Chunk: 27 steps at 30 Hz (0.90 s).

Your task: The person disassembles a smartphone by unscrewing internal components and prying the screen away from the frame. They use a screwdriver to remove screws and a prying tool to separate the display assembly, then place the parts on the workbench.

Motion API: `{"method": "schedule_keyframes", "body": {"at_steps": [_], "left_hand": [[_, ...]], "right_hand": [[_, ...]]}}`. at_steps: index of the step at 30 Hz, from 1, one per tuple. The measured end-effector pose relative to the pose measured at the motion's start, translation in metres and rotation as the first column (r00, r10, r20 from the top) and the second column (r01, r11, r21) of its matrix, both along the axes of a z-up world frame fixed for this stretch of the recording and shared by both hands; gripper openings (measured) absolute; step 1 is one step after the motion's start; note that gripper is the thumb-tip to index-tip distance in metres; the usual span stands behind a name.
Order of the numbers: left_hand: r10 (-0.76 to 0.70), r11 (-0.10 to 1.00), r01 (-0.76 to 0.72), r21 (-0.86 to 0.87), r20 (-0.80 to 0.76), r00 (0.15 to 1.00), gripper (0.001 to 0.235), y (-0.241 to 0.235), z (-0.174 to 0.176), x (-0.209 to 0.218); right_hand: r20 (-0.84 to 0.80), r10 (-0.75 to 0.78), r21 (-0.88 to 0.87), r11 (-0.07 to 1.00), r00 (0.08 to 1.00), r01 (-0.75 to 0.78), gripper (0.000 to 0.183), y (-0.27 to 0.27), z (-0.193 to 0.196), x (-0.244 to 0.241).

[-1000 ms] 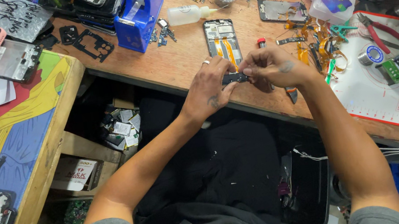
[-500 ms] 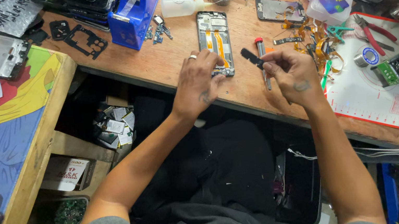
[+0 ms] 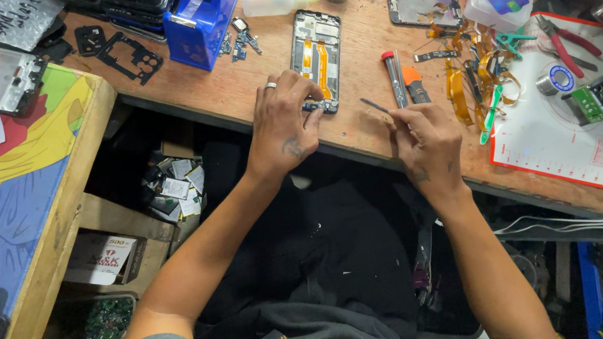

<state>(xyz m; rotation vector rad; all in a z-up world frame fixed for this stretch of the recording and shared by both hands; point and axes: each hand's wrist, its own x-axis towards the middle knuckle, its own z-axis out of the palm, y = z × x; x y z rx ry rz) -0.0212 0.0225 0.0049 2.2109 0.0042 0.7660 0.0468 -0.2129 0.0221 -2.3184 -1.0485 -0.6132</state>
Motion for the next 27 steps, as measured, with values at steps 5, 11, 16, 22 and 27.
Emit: {"method": "schedule_keyframes", "body": {"at_steps": [5, 11, 16, 22, 27], "left_hand": [[-0.004, 1.000, 0.004, -0.017, -0.023, 1.000, 0.024, 0.000, -0.002, 0.001], [-0.016, 1.000, 0.016, -0.002, 0.001, 1.000, 0.019, -0.005, 0.002, 0.003], [-0.165, 0.985, 0.166, 0.038, -0.035, 0.986, 0.012, -0.029, 0.006, 0.007], [-0.127, 0.965, 0.144, 0.218, -0.089, 0.988, 0.009, -0.048, 0.004, 0.037], [-0.070, 0.973, 0.101, 0.209, -0.150, 0.986, 0.004, -0.055, 0.000, 0.046]], "right_hand": [[0.013, 0.029, 0.036, 0.999, 0.999, -0.029, 0.015, 0.002, 0.000, 0.006], [-0.030, -0.014, 0.071, 0.997, 0.999, 0.016, 0.015, 0.006, -0.002, 0.017], [-0.094, -0.057, 0.069, 0.996, 0.994, 0.063, 0.015, 0.003, 0.004, 0.031], [-0.288, -0.120, 0.030, 0.990, 0.950, 0.134, 0.016, -0.013, 0.011, 0.015], [-0.322, -0.092, -0.014, 0.996, 0.942, 0.092, 0.016, -0.014, 0.004, 0.013]]}}
